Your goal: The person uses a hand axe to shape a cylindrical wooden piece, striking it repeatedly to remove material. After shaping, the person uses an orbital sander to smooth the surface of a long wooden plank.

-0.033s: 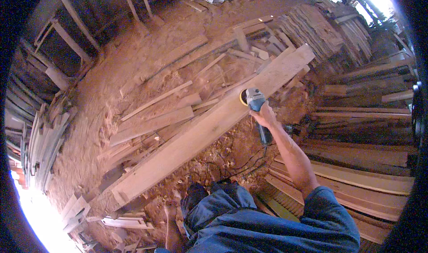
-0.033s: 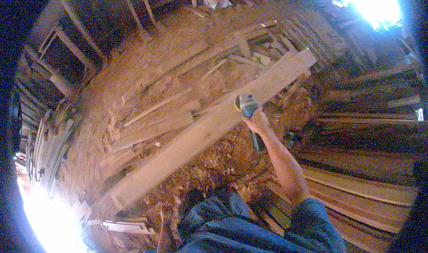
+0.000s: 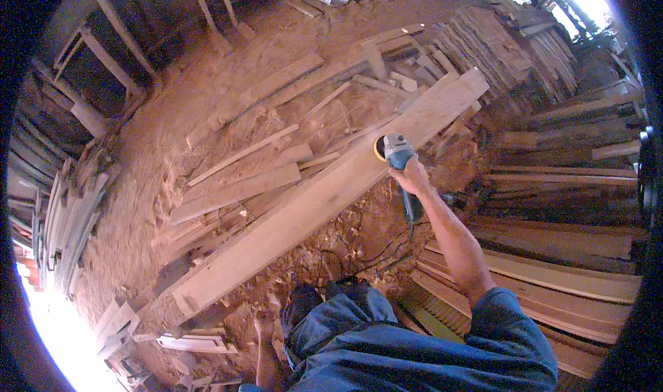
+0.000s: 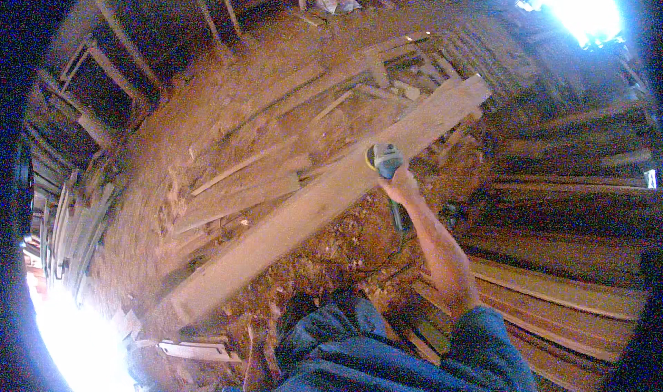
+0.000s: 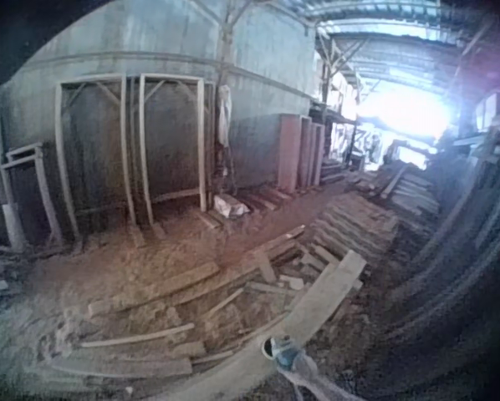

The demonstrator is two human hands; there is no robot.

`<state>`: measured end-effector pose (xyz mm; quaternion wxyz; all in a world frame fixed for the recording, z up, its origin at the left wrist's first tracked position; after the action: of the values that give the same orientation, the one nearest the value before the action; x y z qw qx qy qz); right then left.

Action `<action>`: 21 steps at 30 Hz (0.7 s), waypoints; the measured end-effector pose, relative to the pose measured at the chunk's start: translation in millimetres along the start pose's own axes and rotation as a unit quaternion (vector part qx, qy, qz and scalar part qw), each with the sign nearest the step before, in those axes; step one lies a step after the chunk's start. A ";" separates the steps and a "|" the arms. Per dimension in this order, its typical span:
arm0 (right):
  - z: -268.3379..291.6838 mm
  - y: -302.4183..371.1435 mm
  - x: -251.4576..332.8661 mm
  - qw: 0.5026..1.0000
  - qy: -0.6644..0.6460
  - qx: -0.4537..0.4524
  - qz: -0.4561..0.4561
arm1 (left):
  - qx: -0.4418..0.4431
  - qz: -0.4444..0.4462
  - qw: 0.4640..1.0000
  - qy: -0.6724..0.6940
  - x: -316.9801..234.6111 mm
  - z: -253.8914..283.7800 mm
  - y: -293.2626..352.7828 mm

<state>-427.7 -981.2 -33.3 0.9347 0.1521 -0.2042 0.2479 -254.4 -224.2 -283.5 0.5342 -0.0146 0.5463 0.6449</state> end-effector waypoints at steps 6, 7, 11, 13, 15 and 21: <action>-13.1 3.9 9.5 1.000 -0.004 0.016 -0.004 | -0.018 0.026 0.997 0.067 19.5 11.4 7.9; -17.1 10.7 25.3 0.999 0.001 0.003 0.046 | -0.001 0.035 0.998 0.042 22.8 10.6 8.7; -54.9 48.6 67.7 0.997 -0.008 0.069 0.032 | -0.016 0.067 0.998 0.007 41.8 19.8 5.1; -68.0 68.9 93.1 0.996 -0.003 0.079 0.046 | -0.006 0.078 0.997 0.025 55.0 22.5 -2.0; -80.1 86.2 118.9 0.994 0.017 0.083 0.063 | 0.021 -0.011 0.998 -0.065 53.1 25.1 -17.6; -125.0 147.4 193.1 0.992 0.000 0.089 0.092 | -0.016 0.040 0.996 0.082 116.4 77.8 -50.3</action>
<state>-313.6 -733.1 -26.8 0.8907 0.2155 -0.1940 0.3501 -224.9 -98.3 -356.9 0.4616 -0.0543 0.5778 0.6709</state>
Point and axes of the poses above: each hand's wrist, its own y-axis away from the middle knuckle, its own z-axis out of the back of the hand, x = y × z, the point moved 8 cm from there along -y, towards the middle knuckle, and after that the axes turned 9 degrees about z, right-handed, at the moved point
